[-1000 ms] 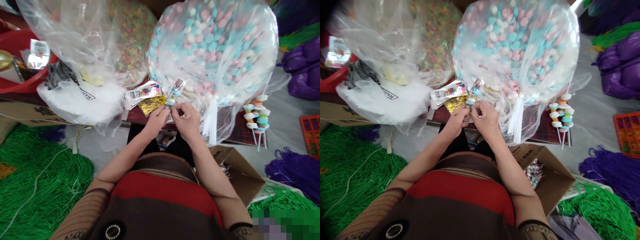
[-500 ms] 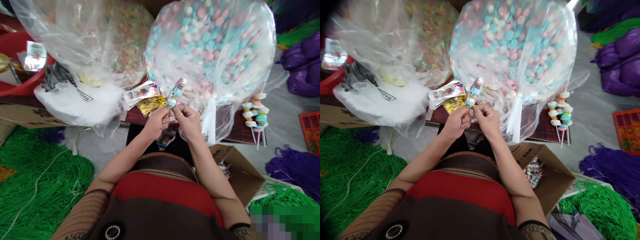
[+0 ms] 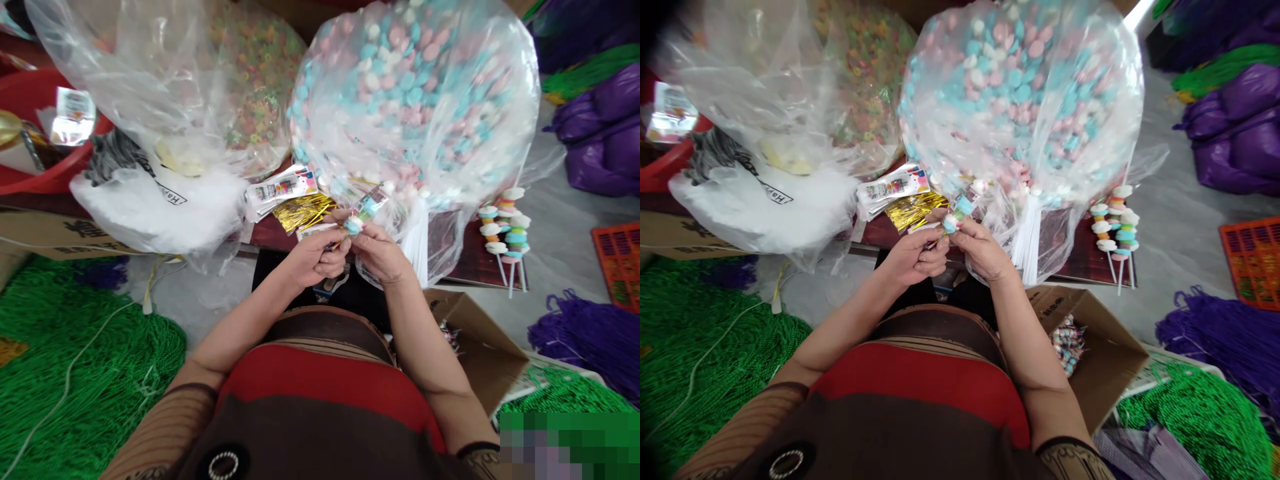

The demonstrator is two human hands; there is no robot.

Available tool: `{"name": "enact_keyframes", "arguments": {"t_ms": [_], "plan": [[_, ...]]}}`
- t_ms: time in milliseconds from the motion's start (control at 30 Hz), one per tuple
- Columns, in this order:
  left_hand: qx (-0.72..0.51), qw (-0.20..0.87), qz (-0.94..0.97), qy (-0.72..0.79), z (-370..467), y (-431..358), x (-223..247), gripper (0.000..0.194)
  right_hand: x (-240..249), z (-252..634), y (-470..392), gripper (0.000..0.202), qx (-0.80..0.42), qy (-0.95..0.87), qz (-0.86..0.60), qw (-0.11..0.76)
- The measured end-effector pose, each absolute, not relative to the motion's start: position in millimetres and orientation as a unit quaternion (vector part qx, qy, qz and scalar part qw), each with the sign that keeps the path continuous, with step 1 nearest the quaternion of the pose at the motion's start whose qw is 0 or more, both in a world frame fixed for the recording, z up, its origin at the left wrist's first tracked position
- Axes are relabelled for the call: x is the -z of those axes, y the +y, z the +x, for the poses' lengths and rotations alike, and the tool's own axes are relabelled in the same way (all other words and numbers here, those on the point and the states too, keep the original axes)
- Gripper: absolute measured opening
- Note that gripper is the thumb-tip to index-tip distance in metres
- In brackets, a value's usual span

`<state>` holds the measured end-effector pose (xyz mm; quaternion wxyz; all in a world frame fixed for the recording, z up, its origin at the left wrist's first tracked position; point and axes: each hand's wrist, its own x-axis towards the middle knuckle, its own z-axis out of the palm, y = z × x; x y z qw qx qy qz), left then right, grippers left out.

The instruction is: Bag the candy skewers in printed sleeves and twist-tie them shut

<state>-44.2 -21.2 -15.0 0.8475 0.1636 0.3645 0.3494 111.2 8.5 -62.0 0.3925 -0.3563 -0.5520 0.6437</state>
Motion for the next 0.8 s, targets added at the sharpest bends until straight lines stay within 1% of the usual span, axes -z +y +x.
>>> {"name": "enact_keyframes", "arguments": {"t_ms": [67, 167, 300, 367, 467, 567, 667, 733, 800], "plan": [[-0.358, 0.844, 0.168, 0.363, -44.3, -20.3, 14.8, 0.044, 62.2, 110.8, 10.1, 0.047, -0.645, -0.54, -0.366, 0.399], [-0.392, 0.823, 0.177, 0.371, -41.8, -18.4, 17.2, 0.042, 62.9, 106.0, 11.0, 0.049, -0.598, -0.534, -0.417, 0.428], [-0.416, 0.804, 0.177, 0.385, -37.1, -15.4, 19.5, 0.042, 63.2, 99.2, 8.6, 0.045, -0.518, -0.545, -0.463, 0.469], [-0.413, 0.806, 0.17, 0.388, -36.9, -13.7, 18.4, 0.043, 63.3, 96.9, 7.1, 0.041, -0.504, -0.544, -0.464, 0.485], [-0.4, 0.816, 0.158, 0.386, -39.9, -11.7, 15.7, 0.046, 66.3, 94.9, 6.2, 0.038, -0.54, -0.515, -0.445, 0.496], [-0.392, 0.822, 0.159, 0.38, -43.3, -11.4, 15.5, 0.049, 73.8, 94.5, 6.6, 0.039, -0.595, -0.49, -0.418, 0.482], [-0.385, 0.824, 0.176, 0.377, -44.0, -12.4, 18.3, 0.047, 80.1, 95.3, 6.6, 0.041, -0.6, -0.483, -0.413, 0.485], [-0.381, 0.821, 0.191, 0.38, -42.9, -12.7, 20.9, 0.044, 79.7, 96.4, 5.9, 0.038, -0.566, -0.5, -0.43, 0.494], [-0.388, 0.806, 0.207, 0.396, -41.5, -12.1, 24.0, 0.039, 75.1, 97.2, 4.8, 0.032, -0.495, -0.543, -0.465, 0.495]]}}
